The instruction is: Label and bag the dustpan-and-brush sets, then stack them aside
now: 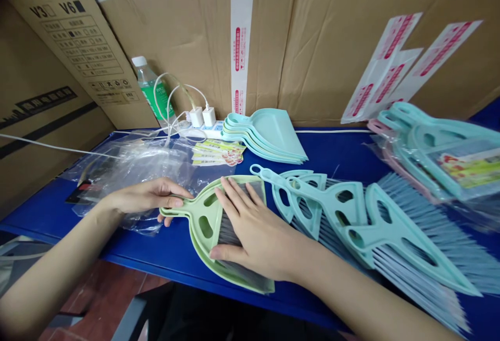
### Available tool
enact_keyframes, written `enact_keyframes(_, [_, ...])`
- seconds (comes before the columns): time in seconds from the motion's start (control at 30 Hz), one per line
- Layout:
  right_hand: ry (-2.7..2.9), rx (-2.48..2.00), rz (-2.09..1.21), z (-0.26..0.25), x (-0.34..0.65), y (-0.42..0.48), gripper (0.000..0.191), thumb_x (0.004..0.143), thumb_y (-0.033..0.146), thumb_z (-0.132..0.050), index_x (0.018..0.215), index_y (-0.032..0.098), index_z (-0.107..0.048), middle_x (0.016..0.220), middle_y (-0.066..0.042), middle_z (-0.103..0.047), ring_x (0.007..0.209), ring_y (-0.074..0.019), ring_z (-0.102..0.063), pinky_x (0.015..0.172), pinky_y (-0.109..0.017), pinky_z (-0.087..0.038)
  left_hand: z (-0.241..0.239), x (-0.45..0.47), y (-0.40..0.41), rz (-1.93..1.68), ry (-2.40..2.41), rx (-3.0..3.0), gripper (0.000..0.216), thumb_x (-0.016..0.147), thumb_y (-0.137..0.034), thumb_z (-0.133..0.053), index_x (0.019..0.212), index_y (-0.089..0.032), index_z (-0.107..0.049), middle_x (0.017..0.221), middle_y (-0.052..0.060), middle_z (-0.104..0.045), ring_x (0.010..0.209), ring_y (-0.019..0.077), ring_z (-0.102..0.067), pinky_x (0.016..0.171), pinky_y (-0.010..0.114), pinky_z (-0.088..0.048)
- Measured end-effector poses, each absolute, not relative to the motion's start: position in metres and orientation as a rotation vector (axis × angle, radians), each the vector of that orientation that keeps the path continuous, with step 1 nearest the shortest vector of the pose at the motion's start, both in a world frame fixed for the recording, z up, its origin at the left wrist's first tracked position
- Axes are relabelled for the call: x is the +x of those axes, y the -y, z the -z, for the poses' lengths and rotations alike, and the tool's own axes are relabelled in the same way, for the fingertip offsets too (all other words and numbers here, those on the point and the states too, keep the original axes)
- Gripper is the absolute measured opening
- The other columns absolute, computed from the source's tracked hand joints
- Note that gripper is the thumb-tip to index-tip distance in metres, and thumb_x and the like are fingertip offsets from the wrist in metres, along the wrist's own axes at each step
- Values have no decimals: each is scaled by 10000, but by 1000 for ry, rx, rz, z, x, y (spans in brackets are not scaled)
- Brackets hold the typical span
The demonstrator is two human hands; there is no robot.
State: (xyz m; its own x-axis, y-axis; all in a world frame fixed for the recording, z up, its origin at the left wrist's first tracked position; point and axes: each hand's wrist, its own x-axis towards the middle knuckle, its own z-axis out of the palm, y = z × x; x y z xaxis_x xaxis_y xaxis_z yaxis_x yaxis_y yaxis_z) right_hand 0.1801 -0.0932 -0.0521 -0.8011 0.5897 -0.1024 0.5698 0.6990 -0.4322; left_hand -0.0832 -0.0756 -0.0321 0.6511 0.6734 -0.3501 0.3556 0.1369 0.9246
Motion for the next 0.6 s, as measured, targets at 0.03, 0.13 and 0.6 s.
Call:
enact_keyframes(0.03, [2853,-983,-707,52,180,93,915,902,673,-372,1531,76,-78,1576,-155,44,1432,-309,84,1154,-570,-119,32,-83,76,-285,-911,1471,394,817,-496,-698,1025,-163,-732,677,-4,-625,510,74,-577,466,159,-454])
enact_keyframes(0.13, [2859,-979,-712,54,181,94,924,898,678,-377,1532,87,-56,1577,-151,53,1427,-307,98,1157,-565,-110,32,-83,76,-291,-917,1475,421,815,-514,-691,1040,-160,-727,636,-7,-622,507,83,-577,469,165,-455])
enact_keyframes(0.6, [2908,-1020,-669,55,182,92,971,885,696,-372,1516,43,-28,1565,-126,105,1430,-285,119,1161,-550,-75,38,-82,77,-317,-999,1493,379,804,-465,-717,997,-141,-687,634,-34,-591,471,71,-556,451,171,-440])
